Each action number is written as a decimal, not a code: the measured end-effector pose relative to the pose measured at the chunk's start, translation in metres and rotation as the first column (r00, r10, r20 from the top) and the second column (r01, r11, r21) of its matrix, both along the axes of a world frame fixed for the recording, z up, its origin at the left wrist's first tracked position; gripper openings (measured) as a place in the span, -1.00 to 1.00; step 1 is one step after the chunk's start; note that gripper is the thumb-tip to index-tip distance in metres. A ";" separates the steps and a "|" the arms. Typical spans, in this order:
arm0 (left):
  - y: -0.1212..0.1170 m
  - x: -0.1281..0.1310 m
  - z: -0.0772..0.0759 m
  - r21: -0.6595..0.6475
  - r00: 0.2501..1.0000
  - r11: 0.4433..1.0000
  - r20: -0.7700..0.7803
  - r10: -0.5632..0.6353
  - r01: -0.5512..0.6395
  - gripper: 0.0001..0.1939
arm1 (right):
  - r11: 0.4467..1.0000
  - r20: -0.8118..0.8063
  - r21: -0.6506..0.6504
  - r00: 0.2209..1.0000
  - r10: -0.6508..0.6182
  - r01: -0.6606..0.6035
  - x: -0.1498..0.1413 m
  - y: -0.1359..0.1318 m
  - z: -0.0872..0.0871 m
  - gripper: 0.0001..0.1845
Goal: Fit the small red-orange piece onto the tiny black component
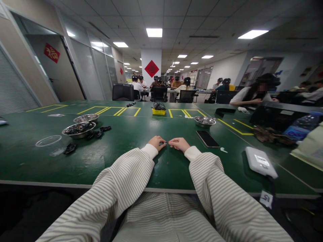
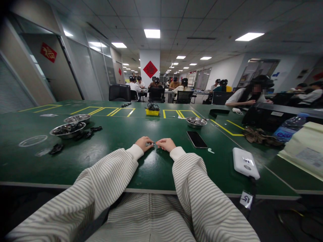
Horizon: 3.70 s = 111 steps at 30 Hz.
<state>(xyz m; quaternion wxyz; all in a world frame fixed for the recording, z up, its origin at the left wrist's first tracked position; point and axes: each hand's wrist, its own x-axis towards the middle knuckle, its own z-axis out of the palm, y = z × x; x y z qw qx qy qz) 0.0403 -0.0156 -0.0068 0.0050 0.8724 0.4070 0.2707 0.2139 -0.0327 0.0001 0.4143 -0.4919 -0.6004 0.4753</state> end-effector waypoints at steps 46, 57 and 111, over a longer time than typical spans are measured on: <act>-0.009 -0.003 0.002 0.352 0.965 0.911 0.064 -0.253 0.216 -0.76 | 0.985 0.112 0.145 0.991 0.073 -0.089 0.002 -0.008 0.008 -0.74; -0.012 -0.005 0.003 0.306 0.995 0.947 -0.054 -0.087 0.099 -0.71 | 0.976 0.098 0.207 0.994 0.048 -0.067 -0.006 -0.013 0.007 -0.68; -0.003 -0.026 0.020 0.003 0.997 0.999 0.061 0.036 -0.036 -0.83 | 0.981 0.017 0.117 0.988 0.153 -0.154 -0.003 -0.007 0.003 -0.69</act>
